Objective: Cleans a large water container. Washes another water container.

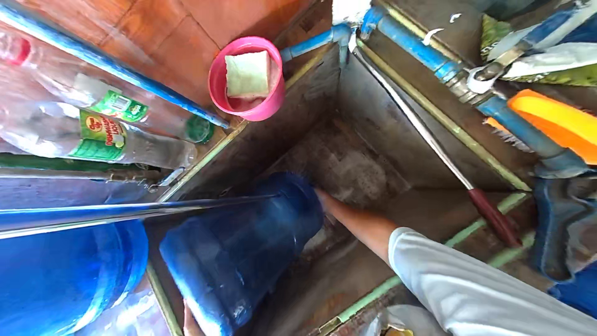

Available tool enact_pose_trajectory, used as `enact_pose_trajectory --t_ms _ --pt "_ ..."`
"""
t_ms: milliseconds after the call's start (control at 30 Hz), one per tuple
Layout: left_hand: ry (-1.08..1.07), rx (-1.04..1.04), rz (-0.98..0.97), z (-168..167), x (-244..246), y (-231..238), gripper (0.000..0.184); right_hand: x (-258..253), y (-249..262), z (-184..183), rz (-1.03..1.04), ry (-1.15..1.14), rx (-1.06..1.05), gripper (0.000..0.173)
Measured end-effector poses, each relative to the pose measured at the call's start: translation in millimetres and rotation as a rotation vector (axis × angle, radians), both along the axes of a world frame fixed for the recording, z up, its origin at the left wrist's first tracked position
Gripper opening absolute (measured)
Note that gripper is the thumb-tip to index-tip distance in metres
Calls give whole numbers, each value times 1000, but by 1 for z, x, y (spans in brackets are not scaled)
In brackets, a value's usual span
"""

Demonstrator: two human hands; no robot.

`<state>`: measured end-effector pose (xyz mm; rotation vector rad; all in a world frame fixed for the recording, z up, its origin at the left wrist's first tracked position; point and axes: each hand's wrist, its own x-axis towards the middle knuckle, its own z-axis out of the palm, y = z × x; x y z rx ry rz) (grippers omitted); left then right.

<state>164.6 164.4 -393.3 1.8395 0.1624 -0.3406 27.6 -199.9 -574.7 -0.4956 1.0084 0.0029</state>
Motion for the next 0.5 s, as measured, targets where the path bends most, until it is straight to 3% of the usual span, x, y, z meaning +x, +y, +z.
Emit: enact_pose_trajectory --t_ms 67,167,267,333,400,500 --pt "-25 -23 -42 -9 3 11 49 8 -2 -6 -8 2 39 43" --pt "43 -206 -89 -11 -2 -10 37 6 6 -23 -57 -33 115 51" --pt "59 -128 -91 -20 -2 -29 45 -9 4 -12 -56 7 143 51" --pt "48 -54 -58 -22 -1 -47 59 -16 -10 -10 84 139 120 52" --pt "23 2 -26 -13 -4 -66 59 -19 -27 -5 267 277 31 53" --pt "-17 39 -20 12 -12 -99 56 -25 -56 51 622 320 -343 49"
